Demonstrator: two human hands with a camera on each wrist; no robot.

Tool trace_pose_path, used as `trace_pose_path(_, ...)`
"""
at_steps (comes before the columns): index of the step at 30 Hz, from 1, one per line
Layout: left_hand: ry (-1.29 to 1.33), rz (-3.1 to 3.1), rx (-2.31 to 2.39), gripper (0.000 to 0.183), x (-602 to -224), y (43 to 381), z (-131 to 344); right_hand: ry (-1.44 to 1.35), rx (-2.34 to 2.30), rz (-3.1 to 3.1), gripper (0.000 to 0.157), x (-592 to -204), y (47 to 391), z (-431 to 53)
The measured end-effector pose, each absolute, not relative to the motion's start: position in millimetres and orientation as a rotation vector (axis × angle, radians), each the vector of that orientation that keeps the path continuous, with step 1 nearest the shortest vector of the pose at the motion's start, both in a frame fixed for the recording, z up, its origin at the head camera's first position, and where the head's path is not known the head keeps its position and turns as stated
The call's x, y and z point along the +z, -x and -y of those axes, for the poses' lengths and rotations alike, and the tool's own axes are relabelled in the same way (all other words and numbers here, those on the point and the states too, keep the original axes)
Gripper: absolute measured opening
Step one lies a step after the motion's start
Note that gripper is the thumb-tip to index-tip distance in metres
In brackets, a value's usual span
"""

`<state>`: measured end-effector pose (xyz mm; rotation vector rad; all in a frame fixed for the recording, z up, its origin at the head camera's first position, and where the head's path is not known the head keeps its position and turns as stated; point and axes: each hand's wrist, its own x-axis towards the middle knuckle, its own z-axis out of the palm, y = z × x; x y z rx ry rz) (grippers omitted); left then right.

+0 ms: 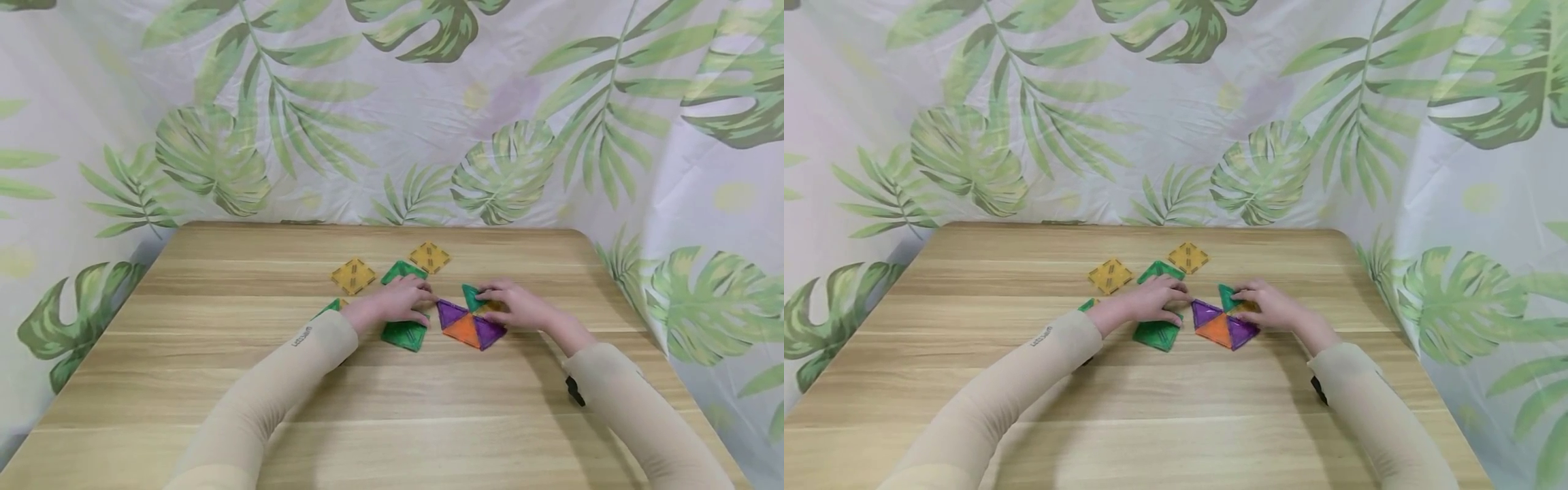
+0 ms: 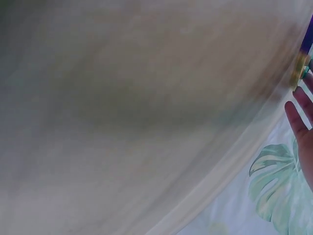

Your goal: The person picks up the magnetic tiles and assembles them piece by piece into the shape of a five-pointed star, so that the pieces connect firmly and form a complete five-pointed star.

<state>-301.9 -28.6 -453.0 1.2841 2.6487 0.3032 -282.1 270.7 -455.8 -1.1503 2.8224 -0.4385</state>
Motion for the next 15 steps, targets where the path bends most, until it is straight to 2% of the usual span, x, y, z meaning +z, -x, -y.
trace_pose_path(11, -1.194, -2.719, 0.233, 0.070, -457.8, 310.2, 14.6, 1.219, -0.615, -2.817, 0.030, -461.5, 277.9, -282.6)
trace_pose_path(15, -1.155, -2.722, 0.215, 0.072, -458.6, 311.0, 9.4, 1.083, -0.657, -2.848, 0.038, -461.7, 279.7, -284.8)
